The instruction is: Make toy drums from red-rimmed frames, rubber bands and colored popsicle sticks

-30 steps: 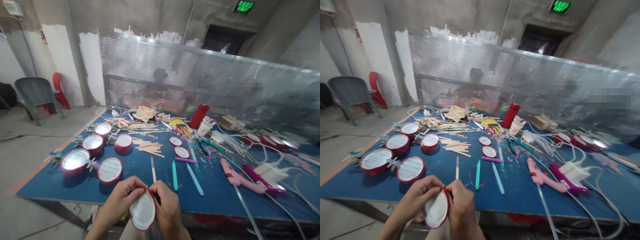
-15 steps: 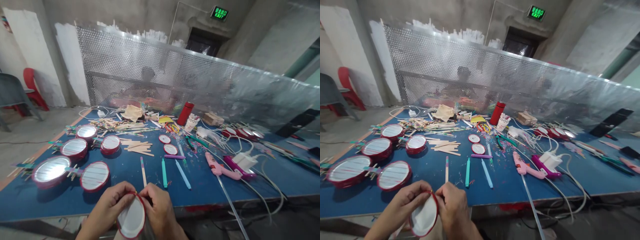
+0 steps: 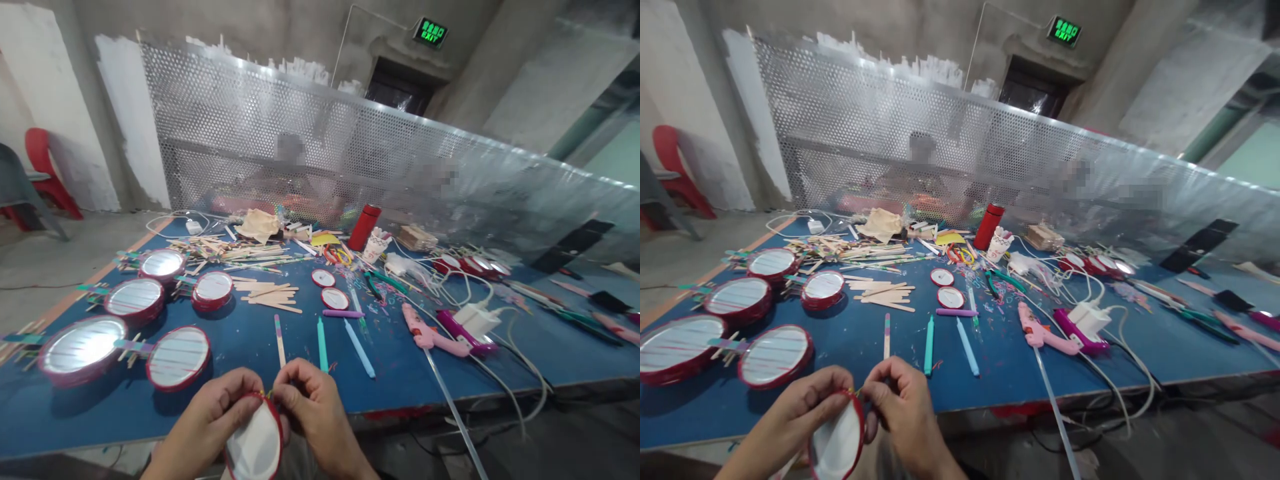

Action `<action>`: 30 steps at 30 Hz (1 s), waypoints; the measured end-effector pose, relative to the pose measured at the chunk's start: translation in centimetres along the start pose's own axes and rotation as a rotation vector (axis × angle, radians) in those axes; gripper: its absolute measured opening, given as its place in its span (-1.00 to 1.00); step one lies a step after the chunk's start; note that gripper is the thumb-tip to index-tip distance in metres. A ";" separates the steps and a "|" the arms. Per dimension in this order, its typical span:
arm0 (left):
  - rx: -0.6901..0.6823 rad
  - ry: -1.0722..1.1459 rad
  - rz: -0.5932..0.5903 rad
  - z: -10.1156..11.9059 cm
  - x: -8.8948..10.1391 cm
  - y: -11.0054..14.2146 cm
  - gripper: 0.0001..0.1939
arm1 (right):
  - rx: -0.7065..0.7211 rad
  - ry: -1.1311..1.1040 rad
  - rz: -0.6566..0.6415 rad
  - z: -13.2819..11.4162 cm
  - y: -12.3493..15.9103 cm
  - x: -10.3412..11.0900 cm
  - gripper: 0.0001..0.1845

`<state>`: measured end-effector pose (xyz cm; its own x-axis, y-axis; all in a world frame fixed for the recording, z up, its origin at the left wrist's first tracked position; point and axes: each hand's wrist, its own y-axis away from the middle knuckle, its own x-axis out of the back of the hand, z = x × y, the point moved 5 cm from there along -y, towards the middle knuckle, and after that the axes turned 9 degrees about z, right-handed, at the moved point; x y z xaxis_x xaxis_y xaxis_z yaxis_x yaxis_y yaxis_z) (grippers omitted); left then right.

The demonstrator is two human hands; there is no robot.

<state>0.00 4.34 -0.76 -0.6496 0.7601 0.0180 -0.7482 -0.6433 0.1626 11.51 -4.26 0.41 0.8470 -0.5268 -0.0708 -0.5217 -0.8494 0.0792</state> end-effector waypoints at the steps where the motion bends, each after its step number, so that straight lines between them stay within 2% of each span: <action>1: 0.000 -0.008 0.004 0.0 0.0 0.0 -0.70 | 0.024 0.023 0.021 0.0 0.0 0.2 -0.80; 5: 0.009 0.008 0.012 -0.1 0.2 0.1 -0.70 | 0.099 0.087 0.081 0.2 -0.1 0.7 -0.80; 9: -0.026 -0.033 0.009 0.0 0.3 0.2 -0.73 | 0.238 0.207 0.047 -0.4 0.2 0.5 -0.81; 11: -0.044 -0.066 0.027 0.1 0.3 0.2 -0.77 | 0.199 0.221 -0.012 -0.3 0.4 0.2 -0.84; 14: -0.056 -0.108 0.052 0.2 0.3 0.3 -0.83 | -0.007 0.099 -0.078 0.4 0.6 -0.1 -0.78; 15: -0.061 -0.115 0.056 0.3 0.3 0.4 -0.85 | -0.035 0.074 -0.079 0.5 0.6 -0.1 -0.76; 21: -0.052 -0.019 0.045 0.1 0.1 0.4 -0.90 | 0.010 0.085 0.046 0.6 0.5 0.8 -0.65; 23: -0.053 0.041 0.027 -0.1 0.0 0.4 -0.85 | 0.022 0.084 0.080 0.8 0.5 1.0 -0.64; 26: -0.048 0.074 -0.014 -0.1 -0.2 0.3 -0.71 | 0.126 0.157 0.098 0.5 0.4 0.8 -0.68; 30: -0.046 0.111 0.043 0.5 -0.2 0.3 -0.78 | 0.476 0.336 0.112 -0.8 0.5 -0.1 -0.77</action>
<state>-0.05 4.07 -0.20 -0.6901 0.7187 -0.0855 -0.7232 -0.6803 0.1188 11.18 -4.62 1.27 0.7294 -0.6418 0.2367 -0.5327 -0.7500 -0.3920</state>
